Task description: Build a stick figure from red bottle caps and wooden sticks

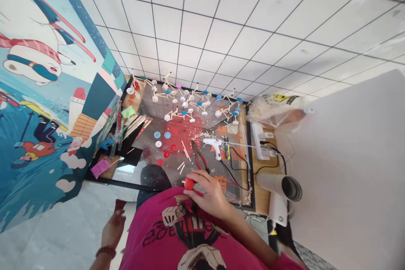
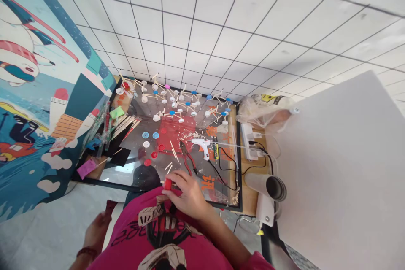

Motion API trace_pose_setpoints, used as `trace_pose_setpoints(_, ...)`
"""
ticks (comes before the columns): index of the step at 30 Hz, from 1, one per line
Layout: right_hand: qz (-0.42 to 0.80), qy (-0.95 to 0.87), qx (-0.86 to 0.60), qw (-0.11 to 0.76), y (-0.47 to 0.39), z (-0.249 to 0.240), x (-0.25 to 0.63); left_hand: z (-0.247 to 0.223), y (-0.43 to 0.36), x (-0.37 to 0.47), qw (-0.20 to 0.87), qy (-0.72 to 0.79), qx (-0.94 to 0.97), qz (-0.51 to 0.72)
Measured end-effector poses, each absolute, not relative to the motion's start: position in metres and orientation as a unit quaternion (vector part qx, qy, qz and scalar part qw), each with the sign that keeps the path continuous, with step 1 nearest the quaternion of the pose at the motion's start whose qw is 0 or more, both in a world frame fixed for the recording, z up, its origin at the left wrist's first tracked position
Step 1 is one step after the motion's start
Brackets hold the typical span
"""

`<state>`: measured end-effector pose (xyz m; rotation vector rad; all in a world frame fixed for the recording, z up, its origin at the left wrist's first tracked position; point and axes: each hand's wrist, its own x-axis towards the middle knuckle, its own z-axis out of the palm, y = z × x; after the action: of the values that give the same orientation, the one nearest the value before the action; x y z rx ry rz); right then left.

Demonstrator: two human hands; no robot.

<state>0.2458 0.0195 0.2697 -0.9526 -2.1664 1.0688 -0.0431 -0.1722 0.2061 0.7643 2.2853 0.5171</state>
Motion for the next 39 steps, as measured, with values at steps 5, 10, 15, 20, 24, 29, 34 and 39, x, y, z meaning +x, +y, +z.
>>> trace_pose_setpoints(5,0.382,-0.805,-0.322,0.319,0.018,0.289,0.246,0.251,-0.110,-0.012,0.384,0.783,0.262,0.413)
trace_pose_setpoints(10,0.329,-0.827,-0.304,0.339,0.007,0.294,0.252,0.307,-0.049,0.059,0.587,0.602,0.253,0.478)
trace_pose_setpoints(15,0.305,-0.834,-0.292,0.355,-0.001,0.289,0.269,0.317,-0.049,0.090,0.669,0.552,0.267,0.421)
trace_pose_setpoints(20,0.327,-0.823,-0.271,0.378,-0.004,0.290,0.277,0.315,-0.055,0.093,0.650,0.567,0.276,0.424)
trace_pose_setpoints(24,0.379,-0.781,-0.318,0.380,-0.006,0.291,0.276,0.320,-0.062,0.095,0.589,0.584,0.319,0.458)
trace_pose_setpoints(29,0.436,-0.758,-0.323,0.364,-0.006,0.291,0.279,0.328,-0.064,0.092,0.538,0.595,0.395,0.449)
trace_pose_setpoints(34,0.381,-0.820,-0.275,0.327,-0.006,0.296,0.282,0.333,-0.059,0.089,0.562,0.601,0.420,0.384)
trace_pose_setpoints(39,0.375,-0.814,-0.295,0.332,-0.012,0.298,0.282,0.334,-0.059,0.092,0.471,0.624,0.499,0.374)
